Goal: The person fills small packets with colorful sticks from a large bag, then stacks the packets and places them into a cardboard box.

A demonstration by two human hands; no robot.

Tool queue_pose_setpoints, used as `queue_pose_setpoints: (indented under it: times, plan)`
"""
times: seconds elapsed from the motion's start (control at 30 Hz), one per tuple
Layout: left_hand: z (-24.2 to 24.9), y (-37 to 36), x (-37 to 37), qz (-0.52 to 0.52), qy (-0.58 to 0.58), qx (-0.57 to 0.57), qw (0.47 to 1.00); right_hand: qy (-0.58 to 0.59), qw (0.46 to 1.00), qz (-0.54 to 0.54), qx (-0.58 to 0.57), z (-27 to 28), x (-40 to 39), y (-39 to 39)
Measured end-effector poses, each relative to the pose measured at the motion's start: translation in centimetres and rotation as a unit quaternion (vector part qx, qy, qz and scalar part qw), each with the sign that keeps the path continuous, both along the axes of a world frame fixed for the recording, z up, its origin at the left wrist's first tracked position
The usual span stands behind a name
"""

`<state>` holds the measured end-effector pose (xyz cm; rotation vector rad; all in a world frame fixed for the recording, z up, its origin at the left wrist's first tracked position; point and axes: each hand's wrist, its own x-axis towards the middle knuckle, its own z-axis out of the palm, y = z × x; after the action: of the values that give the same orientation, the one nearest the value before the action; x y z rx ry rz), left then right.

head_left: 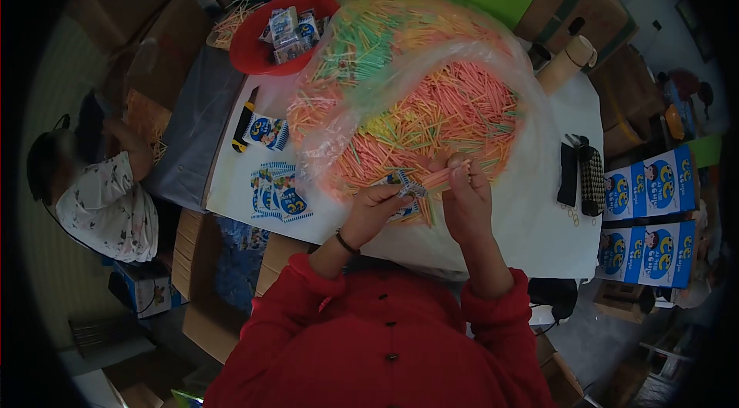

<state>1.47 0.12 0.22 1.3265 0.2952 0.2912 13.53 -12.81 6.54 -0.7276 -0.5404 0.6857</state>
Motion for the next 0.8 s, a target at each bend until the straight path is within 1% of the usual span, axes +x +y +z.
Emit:
queue_pose_setpoints:
  times: [0.13, 0.2, 0.23, 0.3, 0.33, 0.4, 0.43, 0.5, 0.53, 0.6, 0.63, 0.7, 0.73, 0.8]
  plan:
    - [-0.1, 0.1, -0.5, -0.001, -0.003, 0.020, 1.000, -0.018, 0.999, 0.011, -0.040, -0.7, -0.4, 0.4]
    - [0.2, -0.1, -0.7, 0.010, -0.002, -0.010, 1.000, -0.042, 0.994, 0.007, -0.099, -1.4, -0.2, 0.2]
    - [0.0, 0.0, -0.7, 0.010, -0.002, -0.011, 1.000, -0.041, 0.994, 0.008, -0.100, -1.4, -0.2, 0.1]
    - [-0.4, 0.0, -0.9, 0.001, -0.005, -0.033, 0.999, -0.073, 0.992, 0.061, -0.079, -1.4, 0.1, 0.0]
    - [-0.2, -0.3, -0.9, 0.002, -0.005, -0.034, 0.999, -0.073, 0.992, 0.061, -0.080, -1.7, 0.4, -0.3]
    - [0.5, -0.9, -0.8, 0.024, -0.009, -0.060, 0.998, -0.220, 0.959, 0.103, -0.149, -2.7, 1.0, -0.7]
    - [0.1, -0.8, -0.9, 0.024, -0.010, -0.060, 0.998, -0.221, 0.958, 0.102, -0.149, -2.3, 0.7, -0.7]
    - [-1.0, -0.6, -1.0, -0.012, -0.022, -0.038, 0.999, -0.115, 0.978, 0.072, -0.156, -1.2, 0.0, -0.7]
    - [-0.8, -0.4, -0.9, -0.012, -0.023, -0.038, 0.999, -0.116, 0.978, 0.072, -0.155, -1.5, 0.1, -0.7]
    - [-0.4, -0.2, -0.7, -0.031, -0.010, -0.015, 0.999, 0.030, 0.997, 0.007, -0.071, -2.5, 0.3, -0.6]
    - [-0.4, -0.3, -0.7, -0.030, -0.010, -0.016, 0.999, 0.031, 0.997, 0.007, -0.072, -1.8, 0.1, -0.5]
    - [-0.3, -0.4, -0.6, -0.024, -0.014, -0.018, 0.999, 0.006, 0.999, 0.003, -0.034, 0.3, -0.3, 0.0]
    - [-0.4, -0.5, -0.6, -0.024, -0.015, -0.017, 0.999, 0.006, 0.999, 0.002, -0.034, 0.2, -0.4, 0.0]
    - [-0.6, -0.5, -0.7, -0.013, -0.011, -0.013, 1.000, -0.074, 0.995, 0.007, -0.072, 0.2, -0.5, 0.1]
